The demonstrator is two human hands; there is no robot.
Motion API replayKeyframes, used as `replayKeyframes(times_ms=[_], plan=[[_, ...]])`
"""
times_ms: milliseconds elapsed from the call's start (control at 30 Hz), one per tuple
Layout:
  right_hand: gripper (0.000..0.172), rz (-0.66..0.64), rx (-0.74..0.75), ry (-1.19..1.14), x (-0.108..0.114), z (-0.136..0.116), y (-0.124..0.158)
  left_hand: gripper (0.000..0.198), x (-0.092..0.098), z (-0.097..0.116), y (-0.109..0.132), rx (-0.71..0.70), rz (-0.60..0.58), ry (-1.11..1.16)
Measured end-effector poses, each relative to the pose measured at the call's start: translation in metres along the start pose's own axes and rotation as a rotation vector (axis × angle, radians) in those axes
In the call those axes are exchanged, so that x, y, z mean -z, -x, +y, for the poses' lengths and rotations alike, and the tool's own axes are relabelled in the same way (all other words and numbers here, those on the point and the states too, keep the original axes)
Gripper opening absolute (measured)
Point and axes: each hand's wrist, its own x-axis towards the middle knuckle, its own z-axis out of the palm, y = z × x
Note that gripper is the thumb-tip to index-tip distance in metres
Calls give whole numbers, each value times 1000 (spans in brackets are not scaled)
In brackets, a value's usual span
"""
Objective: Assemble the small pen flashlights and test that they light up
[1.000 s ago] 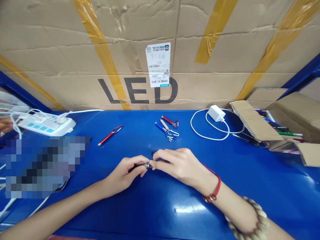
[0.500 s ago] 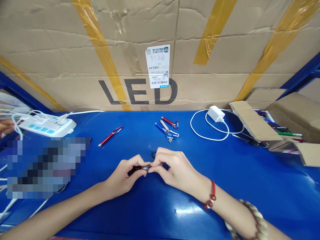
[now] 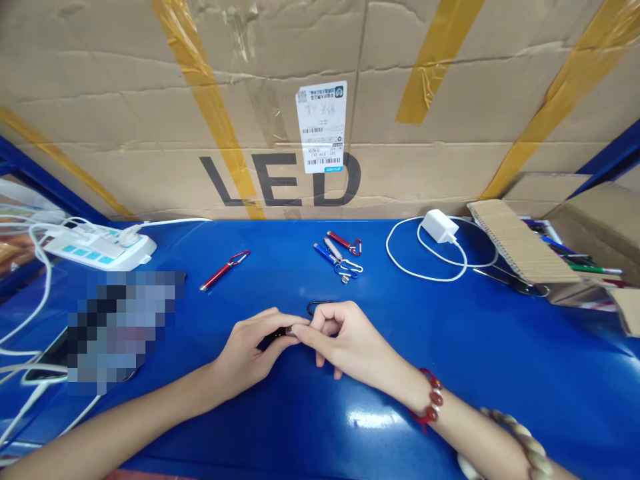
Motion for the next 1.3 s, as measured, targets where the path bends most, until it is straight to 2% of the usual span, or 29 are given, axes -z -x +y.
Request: replayKeyframes(times_ms=[67, 133, 233, 333, 400, 633, 800, 967, 1167, 1300], plan=[[32, 59, 66, 89, 0, 0, 0, 17, 1, 2, -1, 31, 1, 13], [30, 181, 208, 245, 1, -1, 0, 17, 2, 3, -2, 46, 4, 29], [18, 349, 436, 436, 5, -3, 1, 16, 2, 4, -2, 52, 7, 46], [17, 349, 580, 495, 10, -4, 2, 16, 3, 2, -1, 54, -2, 58], [17, 310, 614, 504, 13, -3, 2, 16, 4, 1, 0, 56, -23, 46], [22, 218, 436, 415, 18, -4, -1, 17, 5, 3, 0, 27, -139, -1], [16, 189, 416, 355, 15, -6, -1, 11, 5, 3, 3, 76, -202, 62], [15, 180, 385, 327, 12, -2, -3, 9, 1, -3, 5, 28, -165, 65], [11, 201, 358, 321, 8, 4, -4, 12, -2, -7, 5, -67, -48, 31], [19, 242, 328, 302, 4, 1, -3, 11, -1, -7, 5, -63, 11, -24]])
